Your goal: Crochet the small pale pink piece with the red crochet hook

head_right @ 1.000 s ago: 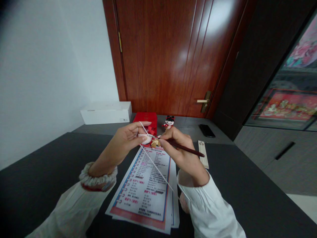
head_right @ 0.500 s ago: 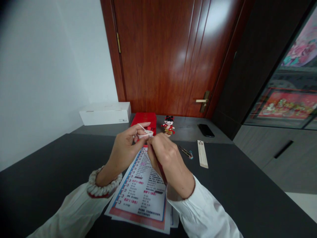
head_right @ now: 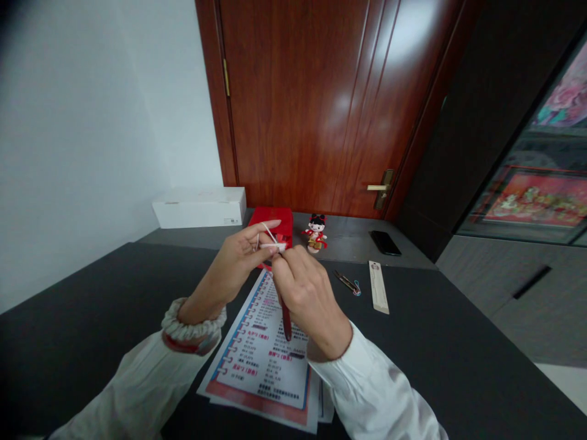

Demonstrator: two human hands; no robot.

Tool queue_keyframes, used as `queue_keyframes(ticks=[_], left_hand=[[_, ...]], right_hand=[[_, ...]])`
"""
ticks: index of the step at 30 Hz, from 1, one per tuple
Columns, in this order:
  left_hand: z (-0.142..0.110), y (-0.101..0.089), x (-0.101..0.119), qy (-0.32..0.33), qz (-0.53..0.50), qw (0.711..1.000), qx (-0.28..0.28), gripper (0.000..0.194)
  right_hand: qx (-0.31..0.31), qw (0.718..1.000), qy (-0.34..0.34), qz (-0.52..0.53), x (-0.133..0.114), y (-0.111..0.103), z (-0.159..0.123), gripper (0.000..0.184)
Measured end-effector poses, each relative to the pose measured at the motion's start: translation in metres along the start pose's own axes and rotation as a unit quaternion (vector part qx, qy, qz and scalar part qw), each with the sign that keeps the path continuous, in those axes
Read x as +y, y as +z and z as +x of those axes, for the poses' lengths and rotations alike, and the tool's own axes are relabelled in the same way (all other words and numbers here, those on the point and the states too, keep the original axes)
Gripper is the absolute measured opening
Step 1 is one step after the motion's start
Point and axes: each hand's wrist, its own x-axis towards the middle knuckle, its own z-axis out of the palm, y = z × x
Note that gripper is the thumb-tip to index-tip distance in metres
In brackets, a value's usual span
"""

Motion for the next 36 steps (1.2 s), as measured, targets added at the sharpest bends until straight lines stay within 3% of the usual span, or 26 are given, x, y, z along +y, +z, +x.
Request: queue_keyframes(ticks=[3, 5, 9, 12, 14, 16, 18, 20, 22, 24, 26, 29, 32, 36], left_hand=[[0.002, -0.005, -0.003, 0.026, 0.043, 0.999, 0.005, 0.048], [0.001, -0.008, -0.006, 0.031, 0.054, 0.998, 0.003, 0.046], [-0.005, -0.009, -0.011, 0.045, 0.078, 0.996, -0.016, 0.041], [-0.011, -0.008, -0.014, 0.056, 0.074, 0.995, -0.027, 0.038], [-0.014, -0.007, -0.015, 0.045, 0.046, 0.997, -0.043, 0.041], [-0.016, -0.005, -0.015, 0.022, -0.001, 0.998, -0.059, 0.041], [-0.015, -0.001, -0.013, -0.009, -0.059, 0.996, -0.065, 0.042], [-0.012, 0.003, -0.009, -0.037, -0.113, 0.991, -0.058, 0.046], [-0.009, 0.006, -0.004, -0.058, -0.15, 0.986, -0.041, 0.051], [-0.007, 0.008, 0.002, -0.072, -0.174, 0.982, -0.029, 0.052], [-0.007, 0.008, 0.005, -0.087, -0.199, 0.976, -0.034, 0.047], [-0.01, 0.004, 0.005, -0.106, -0.231, 0.966, -0.056, 0.043], [-0.01, -0.004, -0.002, -0.119, -0.24, 0.961, -0.074, 0.048], [-0.008, -0.015, -0.012, -0.115, -0.234, 0.96, -0.101, 0.049]], right_hand=[[-0.038, 0.997, 0.008, 0.066, -0.003, -0.01, 0.001, 0.013], [-0.032, 0.991, 0.027, 0.128, 0.0, -0.016, -0.002, 0.014], [0.011, 0.953, 0.141, 0.266, 0.012, -0.019, -0.012, 0.012], [0.036, 0.886, 0.238, 0.395, 0.023, -0.012, -0.017, 0.013], [0.054, 0.821, 0.26, 0.505, 0.029, -0.004, -0.018, 0.014], [0.054, 0.775, 0.268, 0.569, 0.031, 0.005, -0.017, 0.016], [0.053, 0.787, 0.25, 0.561, 0.028, 0.011, -0.013, 0.016], [0.075, 0.858, 0.208, 0.464, 0.024, 0.015, -0.01, 0.011], [0.082, 0.94, 0.122, 0.309, 0.021, 0.018, -0.008, 0.006], [0.1, 0.982, 0.029, 0.155, 0.02, 0.021, -0.01, 0.011], [0.129, 0.989, -0.017, 0.075, 0.02, 0.023, -0.012, 0.017], [0.152, 0.976, -0.026, 0.152, 0.022, 0.024, -0.015, 0.019], [0.123, 0.936, 0.059, 0.323, 0.025, 0.018, -0.016, 0.01], [0.086, 0.905, 0.125, 0.399, 0.03, 0.006, -0.021, 0.006]])
